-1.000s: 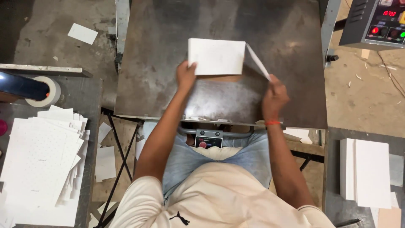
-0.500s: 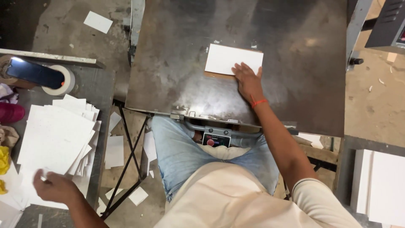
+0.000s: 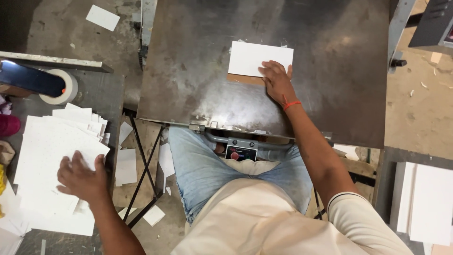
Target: Manually feed and retrieve paper products into an industrial press or folding machine.
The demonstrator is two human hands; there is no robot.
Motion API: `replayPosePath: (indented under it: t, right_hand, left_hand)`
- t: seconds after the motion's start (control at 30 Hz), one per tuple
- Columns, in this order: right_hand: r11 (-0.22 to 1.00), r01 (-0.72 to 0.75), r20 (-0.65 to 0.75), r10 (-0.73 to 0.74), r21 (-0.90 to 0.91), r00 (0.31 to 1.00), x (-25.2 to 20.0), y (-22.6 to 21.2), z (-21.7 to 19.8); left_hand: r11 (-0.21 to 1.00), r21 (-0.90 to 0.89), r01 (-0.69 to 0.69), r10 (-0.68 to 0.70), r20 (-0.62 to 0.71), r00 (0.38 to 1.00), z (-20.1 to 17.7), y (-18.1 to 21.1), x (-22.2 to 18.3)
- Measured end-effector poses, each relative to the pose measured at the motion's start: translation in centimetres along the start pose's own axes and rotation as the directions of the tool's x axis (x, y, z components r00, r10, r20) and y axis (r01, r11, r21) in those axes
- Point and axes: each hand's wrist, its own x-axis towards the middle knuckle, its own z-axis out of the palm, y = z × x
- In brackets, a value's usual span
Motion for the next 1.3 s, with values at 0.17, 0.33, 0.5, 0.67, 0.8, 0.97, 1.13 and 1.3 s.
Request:
replayPosePath:
  t: [0.17,0.33,0.5,0.67,0.8,0.97,1.13,1.3]
  right_hand:
    - [0.996,-0.047,0.043,0.044,0.077,0.998,0.7,-0.6,-0.6]
    - [0.983,-0.136,0.050,0.131,0.121,0.990,2.4,-1.3,0.2]
    - [0.957,-0.285,-0.018,0.287,0.049,0.958,3.4,-3.4,0.5]
    - [0.973,-0.223,0.010,0.223,-0.056,0.975,3.3,-4.3,-0.8]
    - [0.982,0.001,0.002,-0.001,-0.187,1.000,2.7,-1.9,0.3]
    - [0.978,0.016,0.121,0.009,-0.208,0.993,4.2,-3.8,-1.8]
    - [0.980,0.198,-0.164,-0.193,0.014,0.967,-1.9,-6.6,-6.4]
    - [1.000,0.021,-0.604,-0.006,0.017,0.797,-15.5,2.8,-17.2]
  left_hand:
    - [0.996,-0.049,0.079,-0.073,0.107,0.992,-1.4,-0.2,1.3]
    - [0.997,-0.079,0.015,0.003,0.214,0.977,-2.1,0.4,1.6]
    - [0.987,-0.127,0.102,-0.079,0.174,0.982,-0.3,-0.6,1.8]
    - [0.965,-0.196,0.173,-0.155,0.106,0.982,0.0,0.7,3.0]
    - [0.984,-0.114,0.139,-0.136,0.030,0.990,-0.2,2.6,2.8]
    - [0.991,-0.088,0.106,-0.109,-0.034,0.993,0.7,2.2,2.6]
    - [0.995,-0.075,0.069,-0.076,-0.099,0.992,2.5,1.2,2.7]
    - [0.997,-0.047,0.059,-0.064,-0.101,0.993,3.1,0.6,2.9]
